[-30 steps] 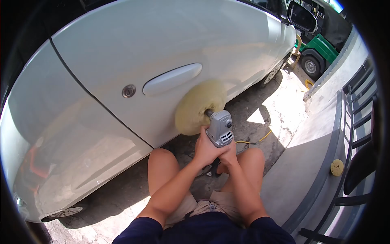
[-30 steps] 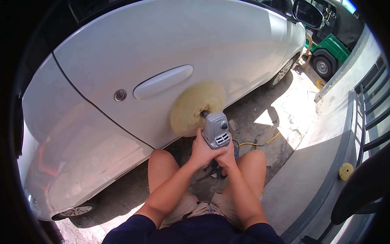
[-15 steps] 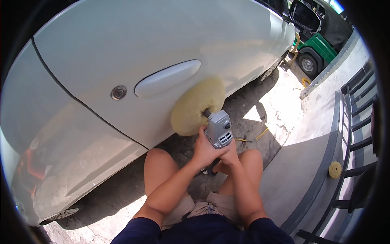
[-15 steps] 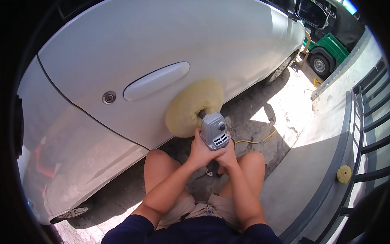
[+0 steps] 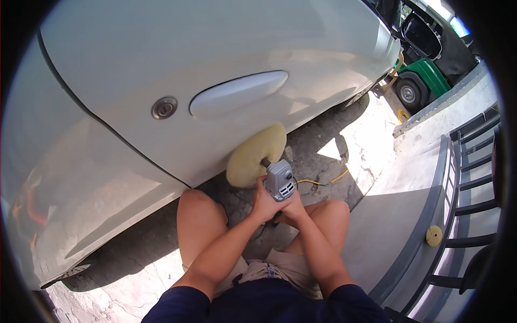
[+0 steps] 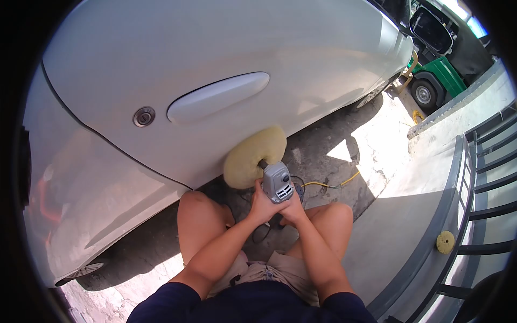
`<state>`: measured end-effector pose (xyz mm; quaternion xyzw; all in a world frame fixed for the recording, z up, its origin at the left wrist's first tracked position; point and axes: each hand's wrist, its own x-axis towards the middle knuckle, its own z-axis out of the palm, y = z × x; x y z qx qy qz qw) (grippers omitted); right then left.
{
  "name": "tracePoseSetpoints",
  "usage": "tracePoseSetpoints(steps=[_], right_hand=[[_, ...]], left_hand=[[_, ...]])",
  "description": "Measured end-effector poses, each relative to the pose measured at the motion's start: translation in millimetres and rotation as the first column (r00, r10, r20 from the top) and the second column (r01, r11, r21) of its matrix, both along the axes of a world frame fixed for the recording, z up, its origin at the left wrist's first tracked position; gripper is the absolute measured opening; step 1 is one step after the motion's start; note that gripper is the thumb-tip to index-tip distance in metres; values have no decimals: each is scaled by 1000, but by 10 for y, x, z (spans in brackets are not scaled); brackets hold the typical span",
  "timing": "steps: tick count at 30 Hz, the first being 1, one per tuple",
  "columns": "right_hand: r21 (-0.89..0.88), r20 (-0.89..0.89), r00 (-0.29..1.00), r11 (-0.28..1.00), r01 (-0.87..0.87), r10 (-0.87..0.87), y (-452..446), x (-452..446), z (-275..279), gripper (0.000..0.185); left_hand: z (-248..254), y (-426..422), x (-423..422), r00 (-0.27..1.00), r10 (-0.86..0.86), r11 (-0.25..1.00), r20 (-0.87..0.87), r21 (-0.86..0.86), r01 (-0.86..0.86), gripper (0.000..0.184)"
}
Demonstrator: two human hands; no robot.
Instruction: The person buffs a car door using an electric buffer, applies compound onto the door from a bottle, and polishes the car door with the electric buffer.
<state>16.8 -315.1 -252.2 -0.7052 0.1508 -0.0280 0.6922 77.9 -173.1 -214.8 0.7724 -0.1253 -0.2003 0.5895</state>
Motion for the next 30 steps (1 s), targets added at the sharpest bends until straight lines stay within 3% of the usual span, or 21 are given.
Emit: tracePoseSetpoints(steps=[3,6,8,12,16,22,30], right_hand=[[167,-224,974,984,63,-25,149,-57,130,85],[28,-136,990,999,-34,37,121,-53,-134,77],[26,-65,996,998,-57,59,74,-72,-540,73],[20,-138,986,996,-92,94,169,-126,-498,66],[-62,-64,978,977,-204,201,328,-136,-364,61],[47,-38,980,979,-196,198,883,-227,-387,71],[-33,-46,970,970,-242,241,1357,-343,-457,75]], left_hand=[[-182,79,-26,1000,14,1000,-10,-21,-14,108],[-295,155,-48,999,22,1000,-25,-15,-22,109],[-355,197,-79,999,33,999,-32,-13,-34,109],[-435,308,-125,997,51,999,-55,18,-51,109],[-494,456,-234,993,112,994,-29,0,-112,110],[-444,1047,-416,984,174,982,-34,-63,-176,109],[-430,1587,-523,972,234,970,-4,-71,-234,110]])
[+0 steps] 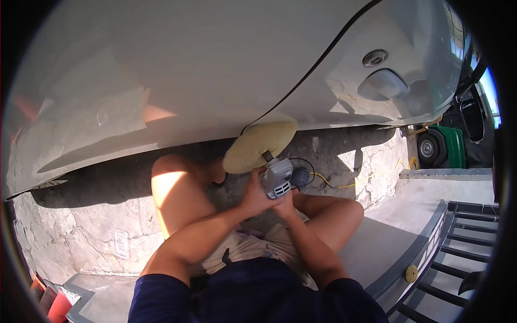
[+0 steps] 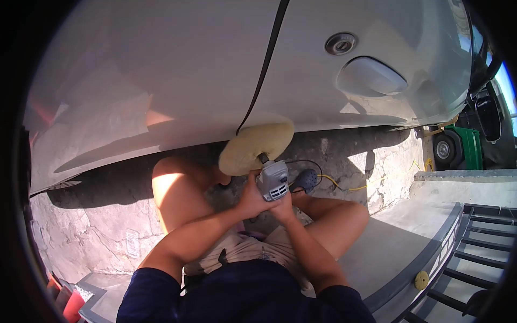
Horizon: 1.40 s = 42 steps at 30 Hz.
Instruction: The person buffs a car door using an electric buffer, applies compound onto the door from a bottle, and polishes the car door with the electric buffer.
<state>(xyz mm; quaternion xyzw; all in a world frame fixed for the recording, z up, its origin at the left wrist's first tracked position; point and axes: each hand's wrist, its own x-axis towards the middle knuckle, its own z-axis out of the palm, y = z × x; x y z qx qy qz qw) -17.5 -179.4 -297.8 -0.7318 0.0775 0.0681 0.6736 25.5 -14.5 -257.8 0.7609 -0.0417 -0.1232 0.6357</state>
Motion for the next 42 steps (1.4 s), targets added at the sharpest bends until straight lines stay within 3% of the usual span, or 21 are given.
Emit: tracePoseSetpoints(steps=[4,7,10,13,17,20,24,27,30,33,36,39,42], right_hand=[[-70,32,994,992,105,-103,-80,-5,73,70],[-39,121,950,955,294,-288,-207,-20,-148,60],[-42,78,905,906,422,-418,-487,15,-274,50],[92,45,892,891,444,-449,-653,94,-368,41],[86,-127,924,924,373,-361,-580,-10,-387,36],[103,-58,968,963,247,-243,-358,-114,-287,40],[-147,71,994,985,89,-79,14,-118,-193,55],[-158,93,995,986,61,-47,202,-130,-138,57],[-170,154,980,974,151,-125,244,-110,-197,55],[-140,19,991,981,137,-136,37,-86,-223,49],[-95,-14,970,966,239,-241,-168,-77,-271,41],[126,-95,929,921,367,-358,-350,-85,-370,39],[336,-324,846,784,522,-424,-594,-66,-486,39]], left_hand=[[64,-190,107,996,-62,998,-57,27,64,111],[-50,-521,196,994,-107,988,-38,108,110,111],[-41,-848,359,978,-206,967,-45,143,210,111],[-46,-955,552,951,-299,937,-83,162,308,110],[-135,-863,395,977,-205,962,-63,172,213,109],[-99,-585,175,990,-110,979,-85,164,123,109],[-109,-158,-44,1000,31,993,-4,115,-30,107],[-60,58,-101,996,78,992,41,97,-82,106],[-9,90,0,1000,-7,986,-1,168,8,109],[-27,-122,63,1000,-25,980,9,198,23,109],[-16,-383,149,996,-64,978,-58,193,74,108],[51,-657,273,988,-131,961,-80,234,146,108],[117,-938,504,940,-288,900,-183,285,331,113]])
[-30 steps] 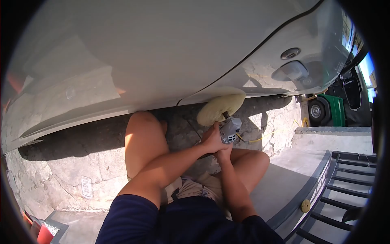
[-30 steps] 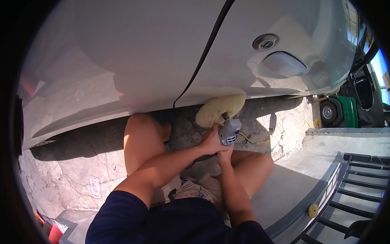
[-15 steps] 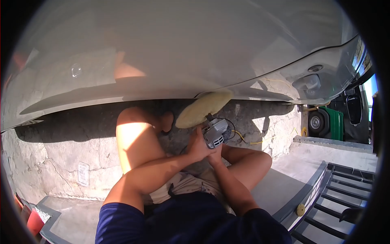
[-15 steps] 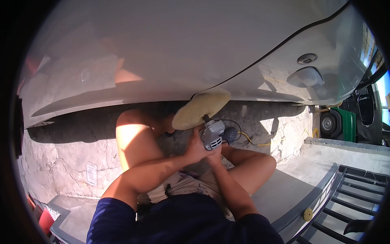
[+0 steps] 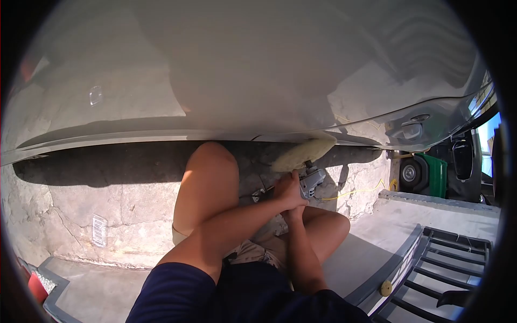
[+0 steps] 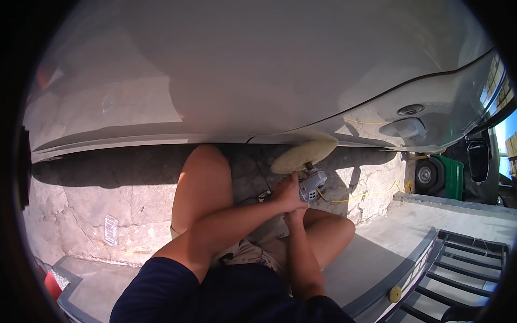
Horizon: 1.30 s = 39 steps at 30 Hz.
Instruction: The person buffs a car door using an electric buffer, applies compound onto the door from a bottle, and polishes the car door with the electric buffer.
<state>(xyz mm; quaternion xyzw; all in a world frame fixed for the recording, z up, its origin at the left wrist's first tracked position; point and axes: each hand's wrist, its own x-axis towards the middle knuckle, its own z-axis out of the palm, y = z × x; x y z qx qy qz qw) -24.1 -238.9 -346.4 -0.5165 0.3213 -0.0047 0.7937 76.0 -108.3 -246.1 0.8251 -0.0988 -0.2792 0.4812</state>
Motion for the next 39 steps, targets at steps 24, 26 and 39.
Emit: tracePoseSetpoints(steps=[24,26,39], right_hand=[[-686,174,941,721,-97,292,537,-6,1109,73],[-790,152,946,610,-58,288,539,37,1193,69],[-824,67,968,561,-82,240,353,-7,1332,60]], left_hand=[[639,856,-366,941,305,844,147,-499,-196,108],[855,956,-240,943,260,856,207,-501,-126,106],[1023,712,-70,996,62,909,58,-416,-32,108]])
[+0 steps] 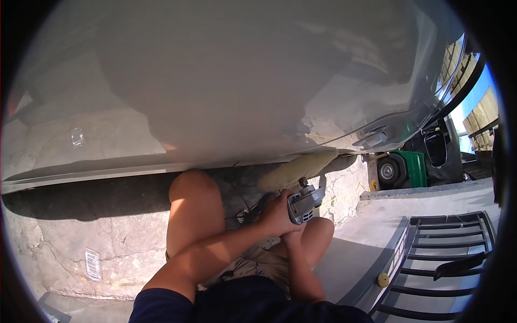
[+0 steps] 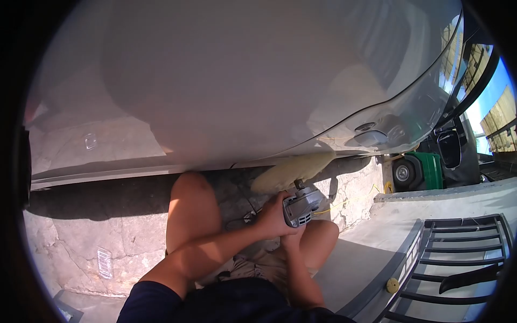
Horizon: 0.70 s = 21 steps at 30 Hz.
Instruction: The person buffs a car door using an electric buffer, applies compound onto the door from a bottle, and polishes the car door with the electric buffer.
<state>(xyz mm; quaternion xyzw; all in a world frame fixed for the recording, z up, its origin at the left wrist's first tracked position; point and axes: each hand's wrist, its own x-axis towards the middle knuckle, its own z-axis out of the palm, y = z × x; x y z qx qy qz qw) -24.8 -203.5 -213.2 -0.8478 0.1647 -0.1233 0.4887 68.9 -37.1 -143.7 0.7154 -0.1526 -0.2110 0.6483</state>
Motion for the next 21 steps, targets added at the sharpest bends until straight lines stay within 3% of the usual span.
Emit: tracePoseSetpoints(steps=[1,4,9,15,21], right_hand=[[15,17,1000,1000,-4,4,31,-32,12,52],[52,-19,1000,998,19,-18,112,-84,25,54],[-176,-28,998,983,46,-52,183,-141,248,60],[-384,-131,986,922,46,-104,293,-70,982,67],[-331,-42,999,943,-24,11,159,-141,675,71]], left_hand=[[-40,-12,-56,1000,15,1000,-23,6,-15,109],[-193,-37,-170,996,43,999,-75,8,-43,112],[-114,29,-229,998,67,997,8,-32,-67,109],[345,288,-89,991,51,982,124,-187,-27,106],[323,315,-37,986,58,979,159,-204,-25,107]])
